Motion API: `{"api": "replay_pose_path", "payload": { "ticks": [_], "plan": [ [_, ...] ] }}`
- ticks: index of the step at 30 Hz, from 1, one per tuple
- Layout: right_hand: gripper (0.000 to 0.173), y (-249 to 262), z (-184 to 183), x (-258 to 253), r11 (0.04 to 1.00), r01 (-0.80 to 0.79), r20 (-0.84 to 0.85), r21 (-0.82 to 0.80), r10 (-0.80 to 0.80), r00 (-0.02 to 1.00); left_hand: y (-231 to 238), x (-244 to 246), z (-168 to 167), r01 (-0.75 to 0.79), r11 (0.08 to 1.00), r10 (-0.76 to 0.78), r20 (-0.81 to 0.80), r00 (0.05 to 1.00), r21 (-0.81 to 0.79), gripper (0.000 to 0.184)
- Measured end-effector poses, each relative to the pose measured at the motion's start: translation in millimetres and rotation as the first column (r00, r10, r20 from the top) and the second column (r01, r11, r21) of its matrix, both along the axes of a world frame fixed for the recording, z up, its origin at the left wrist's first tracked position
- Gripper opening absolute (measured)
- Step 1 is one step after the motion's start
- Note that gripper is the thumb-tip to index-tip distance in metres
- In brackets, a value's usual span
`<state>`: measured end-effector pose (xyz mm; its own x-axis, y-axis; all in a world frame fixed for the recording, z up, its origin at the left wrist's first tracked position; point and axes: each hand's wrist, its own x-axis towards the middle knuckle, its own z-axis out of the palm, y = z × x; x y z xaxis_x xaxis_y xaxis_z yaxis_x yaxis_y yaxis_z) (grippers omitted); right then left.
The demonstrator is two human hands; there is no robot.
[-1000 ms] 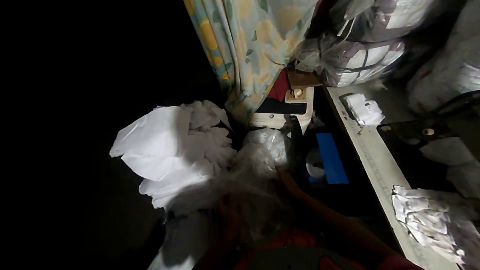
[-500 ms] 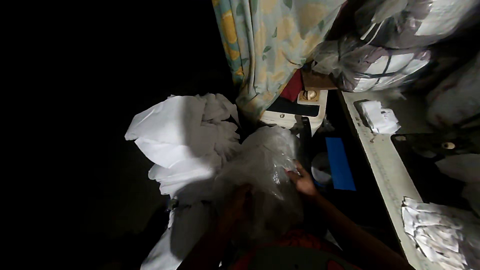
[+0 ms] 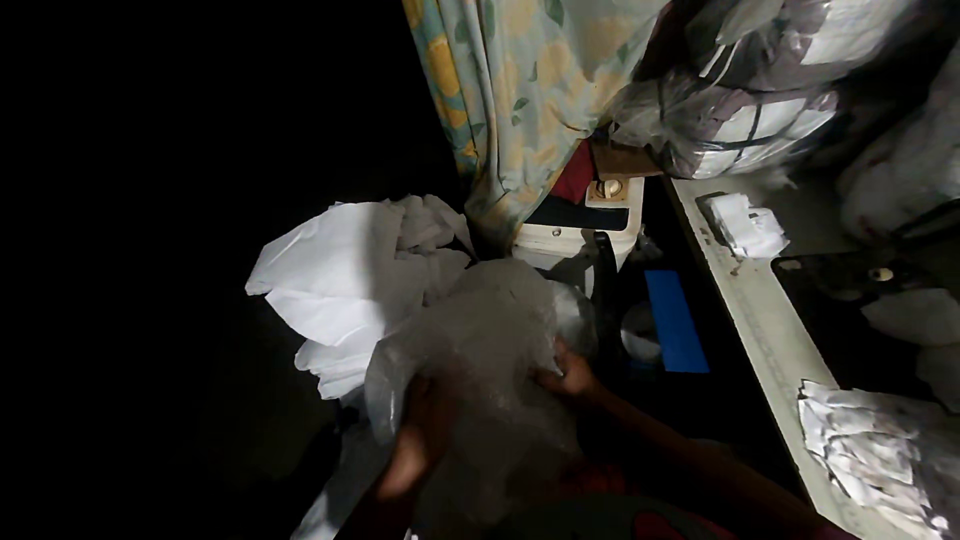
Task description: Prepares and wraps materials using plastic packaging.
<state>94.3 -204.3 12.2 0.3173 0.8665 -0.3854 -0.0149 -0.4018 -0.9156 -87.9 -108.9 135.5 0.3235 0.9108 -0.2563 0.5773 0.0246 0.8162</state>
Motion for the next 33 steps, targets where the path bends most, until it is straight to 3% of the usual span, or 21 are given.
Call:
{"api": "replay_pose_path", "payload": {
  "ticks": [2, 5, 8, 11, 15, 17, 19, 23, 26, 28, 29, 30, 32, 33],
  "plan": [
    [0.09, -3.8, -2.7, -6.2, 0.997, -0.061, -0.033, 0.047, 0.062, 0.998, -4.3, -7.5, 3.0, -0.028, 0.996, 0.025, 0.045, 0.999, 0.08, 0.031],
    [0.088, -0.1, -0.4, -6.5, 0.989, -0.146, -0.001, 0.025, 0.146, 0.989, -9.9, -8.6, 1.3, -0.25, 0.964, 0.266, 0.437, 0.859, -0.096, 0.033],
    [0.069, 20.0, 2.1, 17.3, 0.943, -0.268, 0.212, -0.199, 0.309, 0.927, -11.1, -19.6, 1.2, -0.31, 0.949, 0.303, 0.436, 0.848, -0.056, 0.033],
    [0.055, 44.9, -10.2, 51.2, 0.855, -0.264, 0.422, -0.447, 0.461, 0.78, -8.9, -19.8, 3.2, -0.43, 0.896, 0.432, 0.432, 0.792, -0.108, 0.036],
    [0.037, 80.5, -31.8, 67.8, 0.85, -0.195, 0.607, -0.489, 0.493, 0.623, -7.7, -20.0, 2.3, -0.305, 0.921, 0.389, 0.595, 0.703, -0.24, 0.053],
    [0.036, 94.7, -45.8, 69.4, 0.827, -0.185, 0.615, -0.531, 0.526, 0.588, -6.7, -15.3, 4.5, -0.238, 0.936, 0.351, 0.627, 0.696, -0.26, 0.056],
    [0.036, 102.6, -62.5, 68.9, 0.797, -0.175, 0.57, -0.578, 0.547, 0.612, -5.3, -11.0, 8.3, -0.234, 0.933, 0.358, 0.616, 0.702, -0.275, 0.055],
    [0.042, 108.7, -90.8, 66.8, 0.791, -0.111, 0.449, -0.601, 0.449, 0.773, -3.4, -8.3, 9.4, -0.226, 0.933, 0.353, 0.594, 0.723, -0.28, 0.05],
    [0.045, 107.9, -104.8, 67.5, 0.82, 0.056, 0.286, -0.57, 0.135, 0.949, -2.4, -12.3, 9.6, -0.235, 0.921, 0.373, 0.529, 0.763, -0.31, 0.039],
    [0.046, 111.2, -108.1, 66.3, 0.817, 0.171, 0.203, -0.551, -0.068, 0.977, 0.8, -14.2, 9.4, -0.214, 0.914, 0.379, 0.536, 0.755, -0.344, 0.029],
    [0.045, 112.1, -104.2, 65.2, 0.802, 0.13, 0.217, -0.583, -0.001, 0.976, 3.3, -13.2, 10.1, -0.21, 0.91, 0.387, 0.549, 0.741, -0.358, 0.025],
    [0.045, 112.5, -97.6, 66.3, 0.783, 0.028, 0.258, -0.622, 0.171, 0.951, 7.5, -10.0, 12.0, -0.21, 0.904, 0.398, 0.557, 0.729, -0.372, 0.026],
    [0.047, 113.7, -79.0, 78.1, 0.734, -0.176, 0.355, -0.656, 0.506, 0.786, 20.6, 2.0, 17.3, -0.178, 0.905, 0.393, 0.597, 0.699, -0.387, 0.029],
    [0.051, 114.2, -66.5, 87.8, 0.736, -0.238, 0.405, -0.634, 0.578, 0.708, 27.4, 9.5, 19.3, -0.149, 0.908, 0.38, 0.622, 0.685, -0.391, 0.031]
  ]
}}
